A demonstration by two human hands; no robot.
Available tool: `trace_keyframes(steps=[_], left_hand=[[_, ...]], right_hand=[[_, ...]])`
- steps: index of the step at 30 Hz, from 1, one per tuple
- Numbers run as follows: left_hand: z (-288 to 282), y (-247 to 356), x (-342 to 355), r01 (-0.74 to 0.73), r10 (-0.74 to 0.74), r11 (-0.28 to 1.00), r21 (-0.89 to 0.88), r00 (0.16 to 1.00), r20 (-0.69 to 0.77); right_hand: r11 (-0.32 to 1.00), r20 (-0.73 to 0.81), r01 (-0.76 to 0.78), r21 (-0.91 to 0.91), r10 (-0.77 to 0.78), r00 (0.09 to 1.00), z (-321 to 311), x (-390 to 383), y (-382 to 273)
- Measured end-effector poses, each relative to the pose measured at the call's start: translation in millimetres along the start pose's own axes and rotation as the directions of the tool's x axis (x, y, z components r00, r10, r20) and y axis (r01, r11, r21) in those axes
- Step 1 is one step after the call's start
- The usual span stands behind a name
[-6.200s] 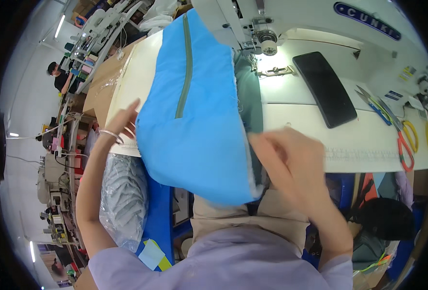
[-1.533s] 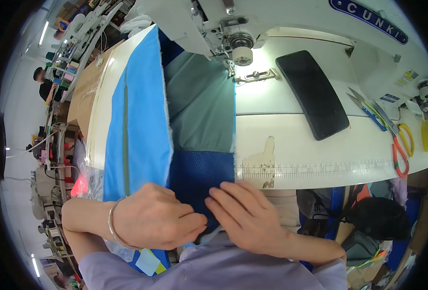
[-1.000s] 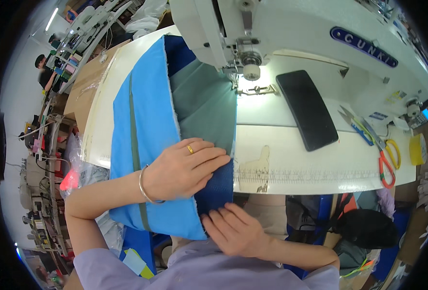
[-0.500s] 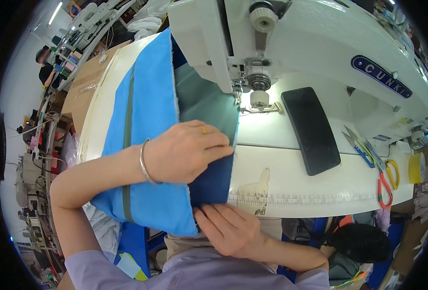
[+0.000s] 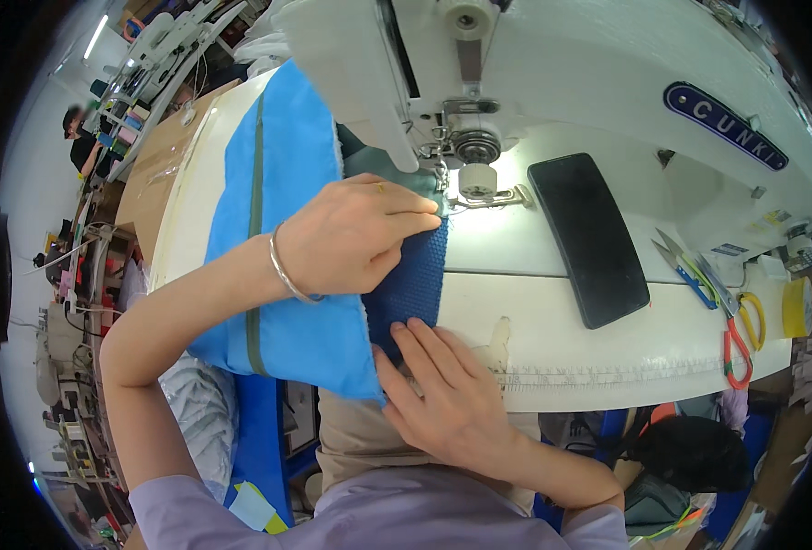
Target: The person sews a blue fabric bag using a sewing machine, repeatedly aligning the edges and feeding the material under the needle. They frequently pause to adjust the fabric and reposition the bag to continue stitching along different seams.
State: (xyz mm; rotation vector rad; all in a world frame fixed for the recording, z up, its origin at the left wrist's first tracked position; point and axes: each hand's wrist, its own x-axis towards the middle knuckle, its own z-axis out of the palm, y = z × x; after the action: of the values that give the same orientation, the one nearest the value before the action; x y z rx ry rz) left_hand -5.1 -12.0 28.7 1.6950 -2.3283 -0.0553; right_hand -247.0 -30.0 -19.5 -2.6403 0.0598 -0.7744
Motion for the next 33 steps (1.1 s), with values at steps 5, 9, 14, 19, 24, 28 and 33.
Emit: trace_keyframes(steps=[5, 9, 14, 19, 24, 28, 33], left_hand=[[6, 1, -7, 0.02, -0.018, 1.0, 0.023, 0.997, -0.072], [8, 4, -9, 0.026, -0.022, 0.998, 0.049, 0.997, -0.08], [9, 5, -9, 0.037, -0.035, 0.999, 0.024, 0.995, -0.097], [13, 2, -8, 0.044, -0.042, 0.999, 0.016, 0.993, -0.108], [19, 2, -12, 0.103, -0.105, 0.994, -0.018, 0.974, -0.201], [29, 4, -14, 0.244, -0.254, 0.967, -0.07, 0.937, -0.24], [27, 3, -17, 0.196, -0.201, 0.98, -0.043, 0.956, -0.213]], right_hand=[[0.999, 0.066, 0.037, -0.003, -0.037, 0.997, -2, 5, 0], [0.999, 0.049, 0.043, 0.022, -0.044, 0.998, 1, 4, 1], [0.999, 0.025, 0.031, 0.036, -0.032, 0.999, 3, 4, 2], [0.999, 0.001, 0.002, 0.045, -0.002, 1.0, 3, 5, 1], [0.999, -0.004, -0.005, 0.034, 0.005, 1.0, 3, 5, 3], [0.998, 0.014, -0.009, 0.061, 0.008, 1.0, 3, 5, 5], [0.994, 0.044, -0.016, 0.109, 0.011, 0.999, 1, 8, 3]])
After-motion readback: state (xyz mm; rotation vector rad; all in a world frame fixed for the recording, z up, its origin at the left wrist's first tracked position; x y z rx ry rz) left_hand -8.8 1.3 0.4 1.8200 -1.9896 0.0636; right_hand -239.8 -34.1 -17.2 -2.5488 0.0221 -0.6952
